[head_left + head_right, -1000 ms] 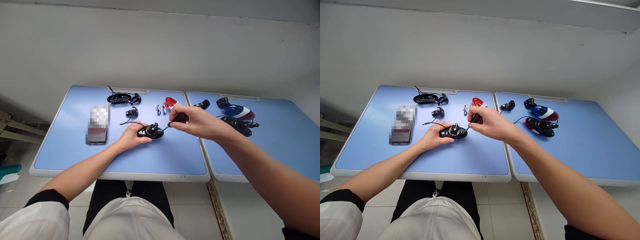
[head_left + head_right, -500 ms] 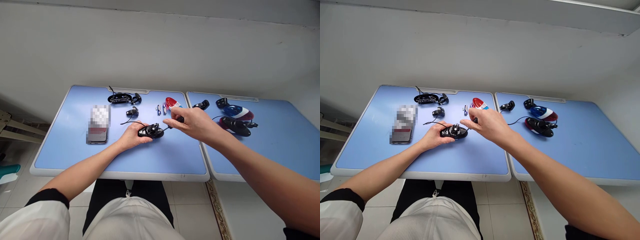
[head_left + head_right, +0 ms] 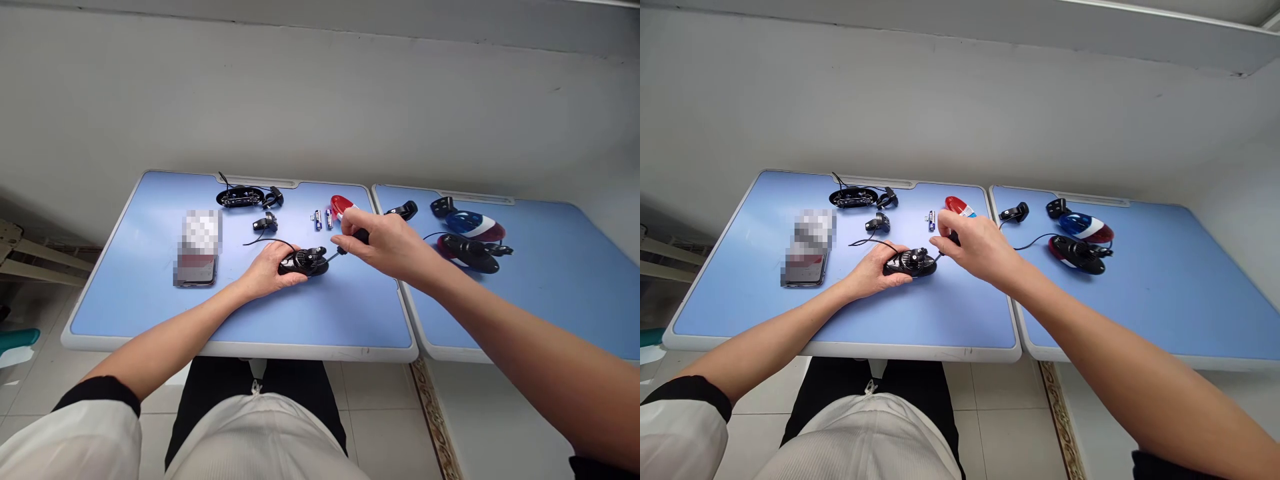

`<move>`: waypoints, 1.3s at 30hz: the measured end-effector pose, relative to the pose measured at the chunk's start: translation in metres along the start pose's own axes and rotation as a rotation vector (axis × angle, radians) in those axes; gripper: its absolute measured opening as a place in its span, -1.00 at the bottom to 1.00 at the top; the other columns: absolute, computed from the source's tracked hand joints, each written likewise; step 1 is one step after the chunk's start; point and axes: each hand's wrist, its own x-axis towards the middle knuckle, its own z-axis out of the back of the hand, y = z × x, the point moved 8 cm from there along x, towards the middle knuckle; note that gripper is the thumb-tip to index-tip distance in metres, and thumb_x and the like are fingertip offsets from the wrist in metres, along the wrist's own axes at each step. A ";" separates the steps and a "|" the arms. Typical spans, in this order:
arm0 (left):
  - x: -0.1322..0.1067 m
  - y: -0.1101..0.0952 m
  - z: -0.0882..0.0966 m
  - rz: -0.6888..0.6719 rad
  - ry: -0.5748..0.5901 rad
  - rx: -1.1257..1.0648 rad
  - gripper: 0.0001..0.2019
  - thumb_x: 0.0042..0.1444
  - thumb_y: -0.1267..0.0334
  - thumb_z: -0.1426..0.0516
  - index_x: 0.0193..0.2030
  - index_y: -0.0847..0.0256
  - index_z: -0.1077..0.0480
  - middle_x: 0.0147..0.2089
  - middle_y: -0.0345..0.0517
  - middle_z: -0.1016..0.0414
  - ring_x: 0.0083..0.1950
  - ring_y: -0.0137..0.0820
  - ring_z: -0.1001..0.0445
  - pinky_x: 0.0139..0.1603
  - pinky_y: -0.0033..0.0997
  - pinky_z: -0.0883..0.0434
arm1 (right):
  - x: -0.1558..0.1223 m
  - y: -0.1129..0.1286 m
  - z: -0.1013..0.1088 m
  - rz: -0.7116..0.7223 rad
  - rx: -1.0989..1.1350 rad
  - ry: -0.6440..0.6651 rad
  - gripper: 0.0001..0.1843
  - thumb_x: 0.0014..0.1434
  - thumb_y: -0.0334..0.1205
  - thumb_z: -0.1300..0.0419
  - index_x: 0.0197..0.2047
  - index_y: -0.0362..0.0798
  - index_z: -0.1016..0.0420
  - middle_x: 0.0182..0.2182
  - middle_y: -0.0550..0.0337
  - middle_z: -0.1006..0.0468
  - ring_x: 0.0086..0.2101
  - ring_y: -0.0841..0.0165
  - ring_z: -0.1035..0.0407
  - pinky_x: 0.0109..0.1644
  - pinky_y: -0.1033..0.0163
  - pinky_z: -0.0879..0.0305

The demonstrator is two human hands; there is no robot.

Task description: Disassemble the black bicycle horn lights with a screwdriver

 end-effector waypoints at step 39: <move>-0.001 0.005 -0.003 0.028 -0.006 0.032 -0.53 -0.04 -0.03 -0.23 -0.07 0.23 -0.38 -0.11 -0.02 -0.41 -0.01 -0.18 -0.36 0.03 -0.17 -0.33 | -0.001 0.000 0.003 0.091 0.146 0.032 -0.83 -0.02 -0.24 -0.16 -0.47 0.01 -0.18 -0.56 0.29 -0.33 -0.53 0.42 -0.19 -0.45 0.30 -0.09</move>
